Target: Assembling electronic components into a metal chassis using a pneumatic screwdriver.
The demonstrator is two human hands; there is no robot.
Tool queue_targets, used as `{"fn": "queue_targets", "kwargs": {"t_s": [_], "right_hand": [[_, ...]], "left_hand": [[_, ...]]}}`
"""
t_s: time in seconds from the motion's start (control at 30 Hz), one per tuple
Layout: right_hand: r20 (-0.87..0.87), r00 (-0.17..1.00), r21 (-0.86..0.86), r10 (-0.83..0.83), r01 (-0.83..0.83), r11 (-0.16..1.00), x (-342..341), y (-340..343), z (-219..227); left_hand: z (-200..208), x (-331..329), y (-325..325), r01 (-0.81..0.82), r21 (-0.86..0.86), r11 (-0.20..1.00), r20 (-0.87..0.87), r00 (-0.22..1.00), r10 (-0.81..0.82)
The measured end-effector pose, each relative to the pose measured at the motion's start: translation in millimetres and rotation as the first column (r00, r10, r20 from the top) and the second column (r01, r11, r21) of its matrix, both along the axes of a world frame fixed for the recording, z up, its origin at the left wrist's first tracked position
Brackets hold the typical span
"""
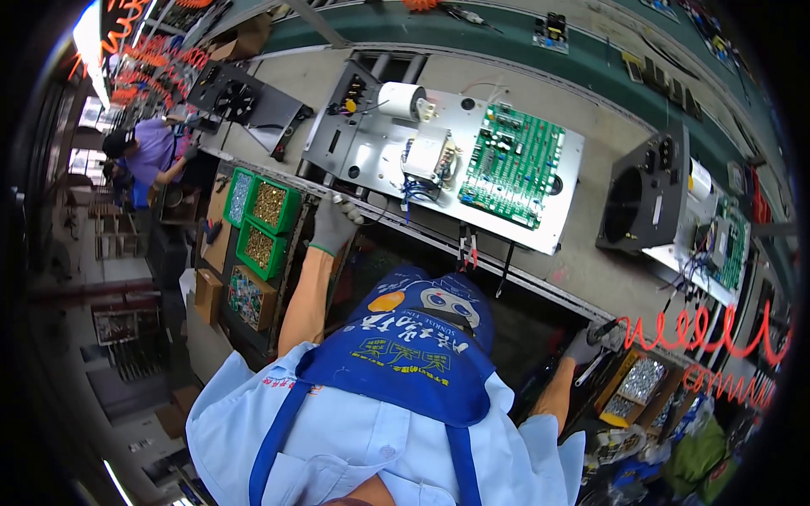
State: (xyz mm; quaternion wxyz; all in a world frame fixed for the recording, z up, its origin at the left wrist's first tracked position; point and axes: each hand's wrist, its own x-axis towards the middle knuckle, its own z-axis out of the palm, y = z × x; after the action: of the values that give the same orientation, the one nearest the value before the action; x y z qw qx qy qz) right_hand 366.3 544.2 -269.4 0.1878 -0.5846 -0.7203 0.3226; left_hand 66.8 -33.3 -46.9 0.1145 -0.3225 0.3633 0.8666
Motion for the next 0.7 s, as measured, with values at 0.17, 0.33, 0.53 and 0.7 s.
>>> {"fn": "queue_targets", "kwargs": {"t_s": [0.17, 0.33, 0.53, 0.7], "right_hand": [[0.234, 0.972, -0.093, 0.036, -0.014, 0.996, -2.6, 0.5, 8.9], [-0.288, 0.757, -0.561, -0.586, 0.362, 0.744, 32.2, 15.6, -28.6], [-0.294, 0.913, -0.539, -0.284, 0.087, 0.838, 32.6, 13.5, 5.1], [-0.194, 0.880, -0.680, -0.433, 0.197, 0.706, -0.5, -13.1, 40.6]], "left_hand": [[-44.2, -7.5, -9.9, 0.030, 0.239, 0.971, -0.174, 0.985, 0.013], [-69.8, -18.6, 0.8, -0.091, 0.293, 0.952, -0.252, 0.953, 0.169], [-106.5, -37.4, -1.0, -0.271, 0.498, 0.824, -0.005, 0.949, 0.315], [-119.5, -55.5, 3.1, -0.121, 0.483, 0.867, -0.085, 0.979, 0.184]]}}
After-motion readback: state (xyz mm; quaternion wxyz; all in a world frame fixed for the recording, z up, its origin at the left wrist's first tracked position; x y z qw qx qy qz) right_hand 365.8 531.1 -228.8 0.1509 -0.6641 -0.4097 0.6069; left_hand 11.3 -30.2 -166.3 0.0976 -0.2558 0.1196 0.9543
